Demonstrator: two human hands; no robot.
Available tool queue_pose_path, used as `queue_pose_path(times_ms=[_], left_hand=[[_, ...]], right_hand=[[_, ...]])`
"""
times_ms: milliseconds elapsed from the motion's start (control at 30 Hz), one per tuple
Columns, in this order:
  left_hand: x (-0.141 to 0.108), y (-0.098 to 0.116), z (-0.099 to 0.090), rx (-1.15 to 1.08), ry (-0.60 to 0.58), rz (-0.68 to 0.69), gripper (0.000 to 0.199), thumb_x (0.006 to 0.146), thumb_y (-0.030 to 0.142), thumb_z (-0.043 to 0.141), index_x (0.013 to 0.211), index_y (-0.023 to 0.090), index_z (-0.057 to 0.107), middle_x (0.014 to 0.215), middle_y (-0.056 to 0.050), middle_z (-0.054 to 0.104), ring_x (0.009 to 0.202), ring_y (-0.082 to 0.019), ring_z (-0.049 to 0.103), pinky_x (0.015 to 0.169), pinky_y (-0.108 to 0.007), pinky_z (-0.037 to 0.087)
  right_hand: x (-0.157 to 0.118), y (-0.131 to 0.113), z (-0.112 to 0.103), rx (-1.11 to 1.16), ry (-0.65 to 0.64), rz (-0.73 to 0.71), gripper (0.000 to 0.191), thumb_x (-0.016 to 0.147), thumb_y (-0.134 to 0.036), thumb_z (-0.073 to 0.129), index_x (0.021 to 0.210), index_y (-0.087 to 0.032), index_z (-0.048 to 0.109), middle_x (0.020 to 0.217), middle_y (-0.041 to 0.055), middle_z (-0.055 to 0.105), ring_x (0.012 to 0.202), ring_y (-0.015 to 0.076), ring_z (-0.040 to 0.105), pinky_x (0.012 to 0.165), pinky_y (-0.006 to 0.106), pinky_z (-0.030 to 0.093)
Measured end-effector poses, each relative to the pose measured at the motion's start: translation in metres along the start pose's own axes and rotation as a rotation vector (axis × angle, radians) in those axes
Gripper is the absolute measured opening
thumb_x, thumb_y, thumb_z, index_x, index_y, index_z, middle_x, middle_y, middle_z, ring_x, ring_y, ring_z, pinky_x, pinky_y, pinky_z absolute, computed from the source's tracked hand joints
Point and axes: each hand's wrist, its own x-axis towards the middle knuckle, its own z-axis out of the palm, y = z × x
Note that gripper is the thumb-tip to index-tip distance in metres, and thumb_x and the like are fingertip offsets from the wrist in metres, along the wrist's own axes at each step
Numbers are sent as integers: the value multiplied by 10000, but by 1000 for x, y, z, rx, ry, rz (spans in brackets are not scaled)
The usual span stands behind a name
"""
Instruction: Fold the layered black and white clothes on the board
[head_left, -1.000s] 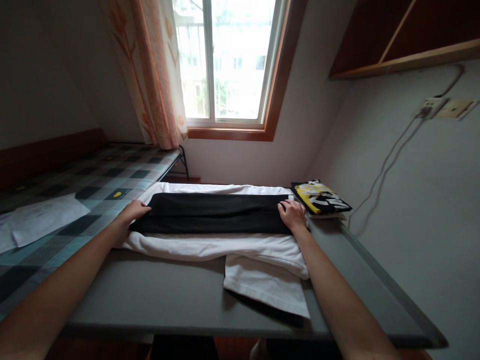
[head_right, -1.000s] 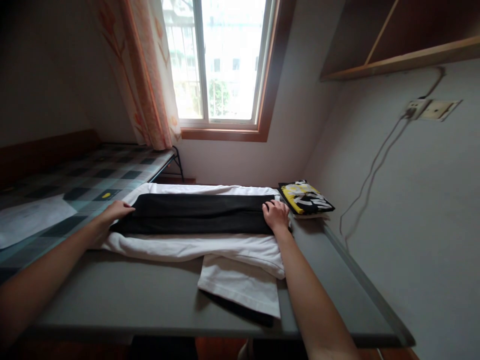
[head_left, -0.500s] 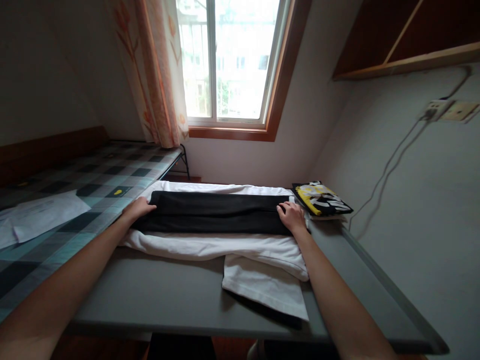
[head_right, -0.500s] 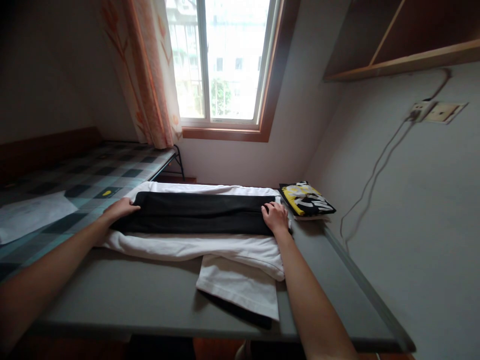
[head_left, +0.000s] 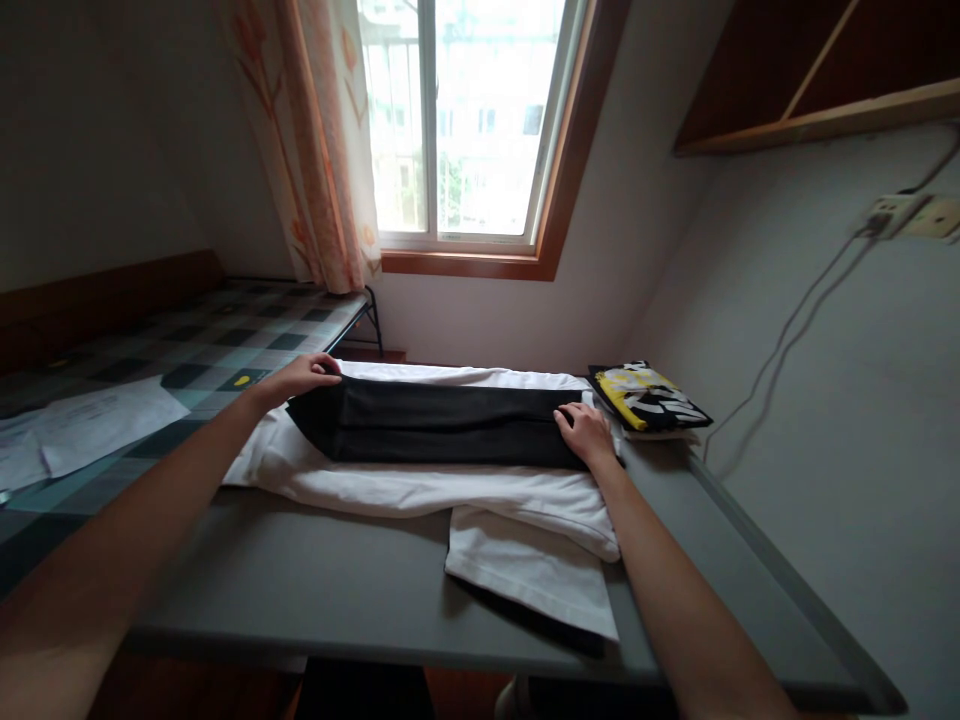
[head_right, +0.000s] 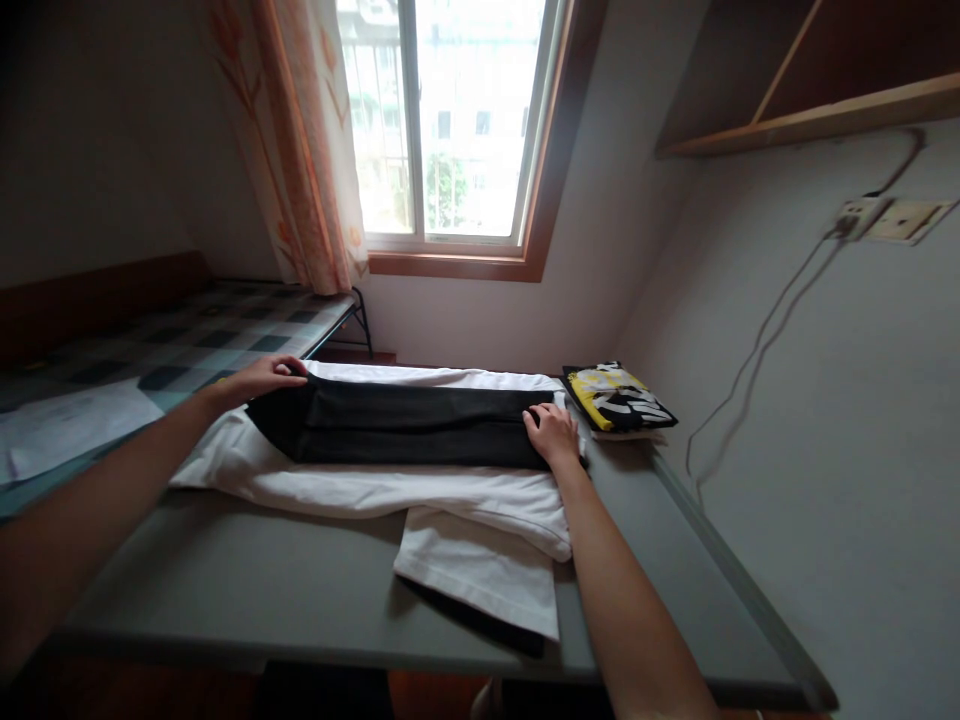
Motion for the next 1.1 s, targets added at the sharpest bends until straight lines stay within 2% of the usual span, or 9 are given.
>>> queue_pose_path(times_ms=[100, 200, 300, 400, 533, 733, 933, 1033, 1100], left_hand=[[13, 33, 25, 9, -72, 199, 386, 651, 431, 704, 915, 151, 729, 659, 5, 585, 643, -151, 548, 564, -241, 392], [19, 58, 71, 89, -116, 329, 311, 683, 363, 666, 896, 153, 751, 650, -2, 593, 643, -157, 561, 577, -252, 406], [16, 68, 119, 265, -142, 325, 226, 693, 229, 631, 880, 186, 751, 674, -13, 640, 644, -165, 602, 594, -259, 433], [11, 68, 150, 304, -124, 308, 228, 688, 153, 622, 878, 202, 738, 727, -35, 686, 694, -189, 639, 644, -271, 454], [9, 64, 159, 306, -90, 302, 292, 708, 155, 623, 988, 202, 692, 760, -32, 700, 724, -200, 652, 664, -277, 456], [6, 71, 158, 296, -89, 336, 184, 729, 195, 629, 908, 195, 672, 756, -26, 682, 716, -182, 642, 627, -266, 430], [2, 78, 179, 309, -100, 355, 151, 747, 190, 625, 889, 189, 677, 781, -39, 691, 737, -189, 646, 632, -268, 426], [-3, 81, 189, 327, -83, 360, 131, 813, 250, 604, 907, 190, 674, 864, -68, 704, 804, -214, 659, 680, -285, 444], [-6, 83, 191, 337, -39, 363, 198, 891, 336, 546, 961, 197, 668, 925, -81, 705, 841, -226, 664, 713, -301, 458]], right_hand=[[-1, 0, -1, 10, -14, -20, 385, 958, -407, 475, 1178, -196, 711, 1293, 90, 654, 1163, 280, 558, 989, 406, 399], [-1, 0, -1, 17, -16, -22, 378, 958, -403, 475, 1174, -201, 711, 1289, 86, 657, 1151, 272, 562, 978, 401, 404], [-1, 0, -2, 31, -11, -24, 379, 961, -401, 466, 1171, -202, 711, 1281, 83, 663, 1150, 266, 564, 981, 395, 403], [-1, 0, -2, 43, -10, -17, 380, 961, -404, 465, 1167, -201, 713, 1270, 83, 669, 1162, 264, 560, 987, 393, 400], [-1, -1, -3, 40, -21, -3, 377, 959, -402, 471, 1166, -204, 716, 1273, 82, 667, 1168, 274, 559, 985, 401, 402], [-2, -4, -6, 17, -33, 1, 369, 962, -409, 479, 1169, -218, 717, 1288, 76, 659, 1163, 284, 565, 971, 414, 412], [-3, -4, -8, 17, -40, 3, 361, 970, -406, 479, 1177, -218, 709, 1295, 65, 657, 1182, 281, 554, 972, 400, 403], [-3, -3, -7, 24, -39, -6, 359, 970, -400, 482, 1177, -214, 708, 1281, 60, 663, 1174, 281, 556, 971, 399, 403], [-2, -2, -6, 25, -38, -11, 354, 968, -395, 489, 1175, -211, 710, 1273, 61, 667, 1168, 279, 559, 970, 396, 402]])
